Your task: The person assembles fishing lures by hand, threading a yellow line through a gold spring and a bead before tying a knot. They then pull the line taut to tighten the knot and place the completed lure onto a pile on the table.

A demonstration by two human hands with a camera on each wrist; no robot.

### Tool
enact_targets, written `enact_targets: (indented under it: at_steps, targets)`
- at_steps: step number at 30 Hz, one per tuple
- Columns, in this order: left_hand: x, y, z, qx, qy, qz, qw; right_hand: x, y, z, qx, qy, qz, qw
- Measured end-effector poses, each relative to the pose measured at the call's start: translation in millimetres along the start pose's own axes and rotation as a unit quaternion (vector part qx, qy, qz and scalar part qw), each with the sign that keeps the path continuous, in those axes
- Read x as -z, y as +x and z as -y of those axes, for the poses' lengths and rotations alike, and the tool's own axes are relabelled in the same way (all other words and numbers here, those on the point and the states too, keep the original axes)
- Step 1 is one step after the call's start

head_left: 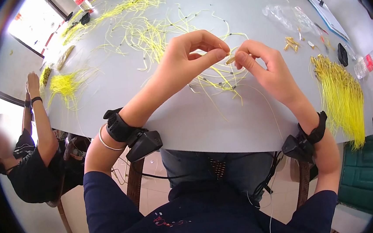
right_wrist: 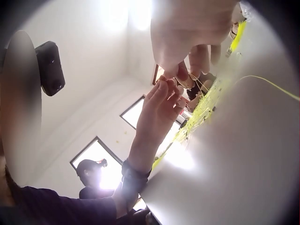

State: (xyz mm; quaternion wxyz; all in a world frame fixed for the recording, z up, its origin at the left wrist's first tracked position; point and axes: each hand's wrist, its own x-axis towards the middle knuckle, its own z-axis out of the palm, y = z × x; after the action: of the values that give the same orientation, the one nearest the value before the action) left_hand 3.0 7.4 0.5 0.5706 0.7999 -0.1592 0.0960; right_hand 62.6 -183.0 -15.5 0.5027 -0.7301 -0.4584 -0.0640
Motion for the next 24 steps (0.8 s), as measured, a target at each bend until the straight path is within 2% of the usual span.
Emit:
enact_targets:
  at_steps: [2, 4, 5, 7, 8, 10, 12, 15, 20, 22, 24]
  targets:
    - [-1.1, -0.3, 0.4, 0.062, -0.055, 0.007, 0.997, 0.8, -0.6, 7.6, -0.027, 0.028, 0.013, 0.999]
    - [-3.7, -1.2, 1.4, 0.074, -0.079, 0.005, 0.994, 0.3, -1.3, 14.8, -0.137, 0.086, 0.005, 0.987]
    - [-4.5, -1.4, 2.2, 0.086, -0.104, 0.003, 0.991, 1.5, -0.6, 15.3, -0.136, 0.086, 0.005, 0.987]
    - [-5.2, -1.7, 4.3, 0.071, -0.078, 0.000, 0.994, 3.8, -0.7, 15.1, -0.192, 0.046, 0.026, 0.980]
    - [-5.4, -1.6, 4.8, 0.057, -0.053, -0.003, 0.997, 3.0, -0.5, 14.6, -0.193, 0.046, 0.025, 0.980]
    - [-4.6, -1.5, 3.2, 0.063, -0.060, 0.006, 0.996, -1.1, -1.0, 11.8, -0.178, 0.139, 0.035, 0.974]
    - [-4.2, -1.3, 3.9, 0.069, -0.066, 0.011, 0.995, -4.4, -1.8, 8.6, -0.171, 0.143, 0.038, 0.974]
    - [-5.1, -1.7, 6.8, 0.039, -0.050, 0.014, 0.998, -6.8, -2.7, 9.8, -0.169, 0.133, 0.042, 0.976]
    - [-7.0, -1.2, 8.8, 0.029, -0.038, -0.012, 0.999, -6.9, -4.1, 7.4, -0.146, 0.103, 0.036, 0.983]
    - [-5.6, -0.8, 9.6, 0.033, -0.028, -0.006, 0.999, -7.6, -3.8, 12.0, -0.145, 0.131, 0.002, 0.981]
    - [-4.9, -0.6, 9.7, 0.039, -0.019, 0.001, 0.999, -4.4, -2.7, 14.8, -0.157, 0.124, 0.002, 0.980]
